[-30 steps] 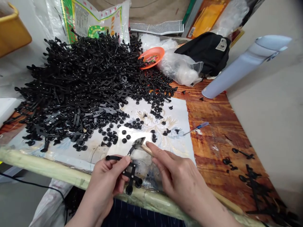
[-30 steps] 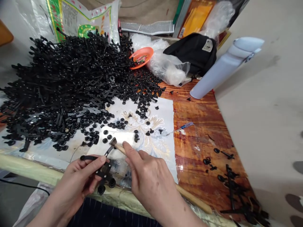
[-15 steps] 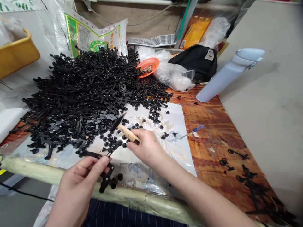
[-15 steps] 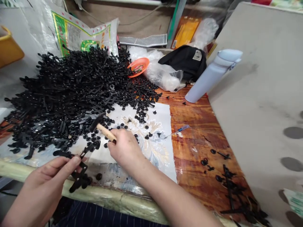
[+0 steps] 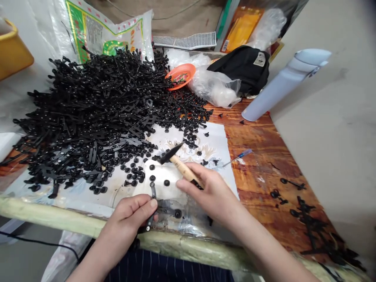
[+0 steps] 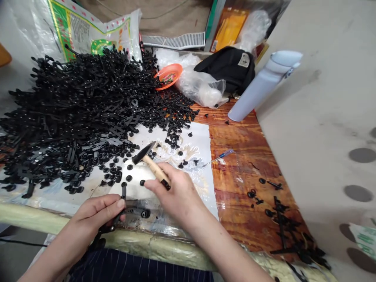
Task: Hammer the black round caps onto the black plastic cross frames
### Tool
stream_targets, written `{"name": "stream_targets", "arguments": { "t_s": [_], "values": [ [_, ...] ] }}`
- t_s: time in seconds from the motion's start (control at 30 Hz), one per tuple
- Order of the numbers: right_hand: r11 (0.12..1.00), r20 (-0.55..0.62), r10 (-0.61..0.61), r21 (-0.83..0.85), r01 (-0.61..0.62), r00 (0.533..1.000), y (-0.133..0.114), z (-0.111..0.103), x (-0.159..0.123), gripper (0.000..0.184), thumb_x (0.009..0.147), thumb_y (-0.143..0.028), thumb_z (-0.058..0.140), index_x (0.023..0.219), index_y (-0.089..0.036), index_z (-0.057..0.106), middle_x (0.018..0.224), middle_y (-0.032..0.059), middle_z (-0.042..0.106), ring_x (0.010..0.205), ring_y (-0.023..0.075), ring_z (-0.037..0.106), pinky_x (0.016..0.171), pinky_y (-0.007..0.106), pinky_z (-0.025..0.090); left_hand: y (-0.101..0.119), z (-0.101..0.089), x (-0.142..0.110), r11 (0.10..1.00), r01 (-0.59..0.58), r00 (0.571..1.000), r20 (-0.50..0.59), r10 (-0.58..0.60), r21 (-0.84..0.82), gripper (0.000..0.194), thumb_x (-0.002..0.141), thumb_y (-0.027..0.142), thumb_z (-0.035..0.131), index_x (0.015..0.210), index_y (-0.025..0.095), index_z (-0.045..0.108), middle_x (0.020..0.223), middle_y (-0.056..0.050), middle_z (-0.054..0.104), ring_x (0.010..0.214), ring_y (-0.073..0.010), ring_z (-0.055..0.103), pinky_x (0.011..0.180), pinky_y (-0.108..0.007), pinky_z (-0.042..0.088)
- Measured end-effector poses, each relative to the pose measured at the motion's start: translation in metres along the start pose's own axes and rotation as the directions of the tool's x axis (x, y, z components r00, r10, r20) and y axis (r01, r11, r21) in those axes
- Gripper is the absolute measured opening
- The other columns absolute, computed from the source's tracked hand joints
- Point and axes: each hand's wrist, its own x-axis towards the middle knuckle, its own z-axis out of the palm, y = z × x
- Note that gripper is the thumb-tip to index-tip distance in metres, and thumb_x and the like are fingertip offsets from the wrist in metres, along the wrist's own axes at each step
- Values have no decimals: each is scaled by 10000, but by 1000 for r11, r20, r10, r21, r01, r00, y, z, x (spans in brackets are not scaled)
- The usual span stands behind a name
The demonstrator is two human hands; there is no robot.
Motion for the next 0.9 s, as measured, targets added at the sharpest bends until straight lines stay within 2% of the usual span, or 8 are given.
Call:
{"name": "stream_targets", "arguments": {
  "t_s": [0.07,0.17,0.4,0.67,0.9],
  "values": [
    [998,-39,-8,58,11,999,4,-11,-8,155,920,-287,468,854,-197,576,677,-28,500,608,131,453,559,239,347,4,-4,4,999,-5,996,90,1,48,430,828,533,504,578,184,536,552,47,385,567,-132,326,542,-261,250],
    [998,-16,19,63,-18,1000,13,-17,-19,278,953,-276,394,702,-203,488,602,-44,420,553,121,403,517,235,301,11,-11,12,993,-10,991,133,-6,118,430,829,532,504,571,188,532,556,45,381,571,-134,311,542,-266,234],
    [999,7,-4,54,3,1000,23,-12,-22,242,954,-242,407,726,-206,479,623,-52,448,560,111,398,526,232,299,17,-24,28,967,-80,960,280,10,241,408,846,508,499,595,190,547,575,52,369,564,-130,310,539,-267,224],
    [997,-2,7,75,-7,1000,20,-18,-22,257,941,-218,423,687,-201,461,608,-53,447,549,107,404,521,247,298,20,-22,31,964,-56,959,281,-20,260,431,843,527,491,589,186,560,577,41,417,568,-129,340,538,-258,239],
    [997,-2,-8,80,8,1000,19,-19,-21,265,944,-223,422,685,-197,465,612,-51,451,560,106,416,528,257,304,27,-19,33,960,20,961,259,-96,280,436,811,542,522,569,183,569,548,43,415,547,-124,311,533,-254,232]
  ]
}}
